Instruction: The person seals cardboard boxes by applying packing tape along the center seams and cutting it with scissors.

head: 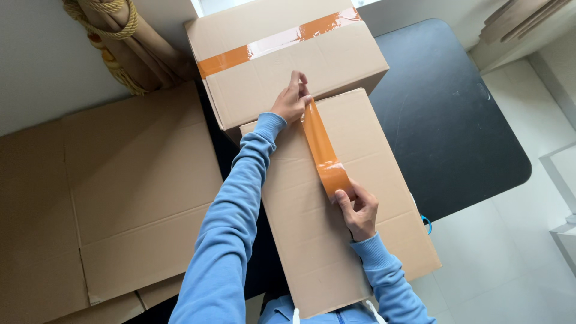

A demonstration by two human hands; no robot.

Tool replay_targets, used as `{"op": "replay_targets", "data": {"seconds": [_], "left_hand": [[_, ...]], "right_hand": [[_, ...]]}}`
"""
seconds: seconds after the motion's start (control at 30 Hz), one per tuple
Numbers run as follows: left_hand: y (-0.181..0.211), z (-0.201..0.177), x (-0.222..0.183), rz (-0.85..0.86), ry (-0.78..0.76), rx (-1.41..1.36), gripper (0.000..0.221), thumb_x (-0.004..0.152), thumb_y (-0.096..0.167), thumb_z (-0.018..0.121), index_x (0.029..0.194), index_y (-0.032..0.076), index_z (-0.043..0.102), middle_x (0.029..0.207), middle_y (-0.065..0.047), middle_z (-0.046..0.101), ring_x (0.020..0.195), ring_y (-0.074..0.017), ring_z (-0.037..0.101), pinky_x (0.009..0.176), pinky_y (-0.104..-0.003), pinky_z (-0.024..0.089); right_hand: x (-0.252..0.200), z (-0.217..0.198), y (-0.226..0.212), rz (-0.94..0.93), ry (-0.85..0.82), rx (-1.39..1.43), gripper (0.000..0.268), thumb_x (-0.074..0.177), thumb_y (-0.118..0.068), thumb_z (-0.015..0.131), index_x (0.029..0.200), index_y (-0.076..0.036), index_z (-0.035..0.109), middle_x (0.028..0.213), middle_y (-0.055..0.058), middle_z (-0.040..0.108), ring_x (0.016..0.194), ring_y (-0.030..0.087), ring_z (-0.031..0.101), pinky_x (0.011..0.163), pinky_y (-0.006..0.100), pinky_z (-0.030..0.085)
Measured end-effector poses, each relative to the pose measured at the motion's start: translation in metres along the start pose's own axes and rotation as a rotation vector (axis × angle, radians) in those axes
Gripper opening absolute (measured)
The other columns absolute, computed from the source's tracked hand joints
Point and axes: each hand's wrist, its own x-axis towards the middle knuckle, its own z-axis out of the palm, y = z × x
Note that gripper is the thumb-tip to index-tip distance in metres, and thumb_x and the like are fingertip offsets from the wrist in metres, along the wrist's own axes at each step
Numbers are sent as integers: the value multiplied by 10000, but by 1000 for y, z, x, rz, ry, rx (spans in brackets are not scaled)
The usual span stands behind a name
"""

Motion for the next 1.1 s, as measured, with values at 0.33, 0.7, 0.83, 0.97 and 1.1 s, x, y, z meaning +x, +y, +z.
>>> {"op": "replay_targets", "data": {"seconds": [0.33,0.7,0.83,0.97,1.1], "left_hand": [[2,9,-6,-7,13,226,403,1141,156,671,1421,205,385,1099,-72,800,1115,-423,781,1058,-614,584],[-8,26,-16,19,171,284,630,1127,200,737,1624,232,352,1080,-51,671,1128,-370,764,1079,-567,625],[9,20,-13,-19,164,305,627,1094,200,786,1566,202,375,1148,-117,688,1222,-404,748,1128,-580,606],[16,20,-17,-36,156,387,575,1039,238,857,1424,188,433,1304,-126,680,1317,-370,697,1151,-545,591],[15,24,-26,35,214,475,397,1051,307,841,1237,179,514,1166,-58,643,1253,-310,678,1091,-489,603]], "right_hand": [[13,6,-7,26,-40,-9,454,1055,-148,838,1459,44,758,769,105,829,719,173,833,782,349,652],[23,11,-46,174,-123,-69,447,1081,-209,828,1482,-21,771,796,91,844,758,146,818,838,362,653],[22,6,-43,193,-117,-73,461,1082,-225,832,1492,-25,768,813,97,851,776,162,828,851,366,657],[16,2,-37,193,-118,-60,438,1082,-205,824,1478,-26,774,781,79,849,753,143,822,827,333,648],[13,1,-35,202,-108,-48,424,1083,-210,828,1466,-34,784,779,78,851,751,143,826,826,329,655]]}}
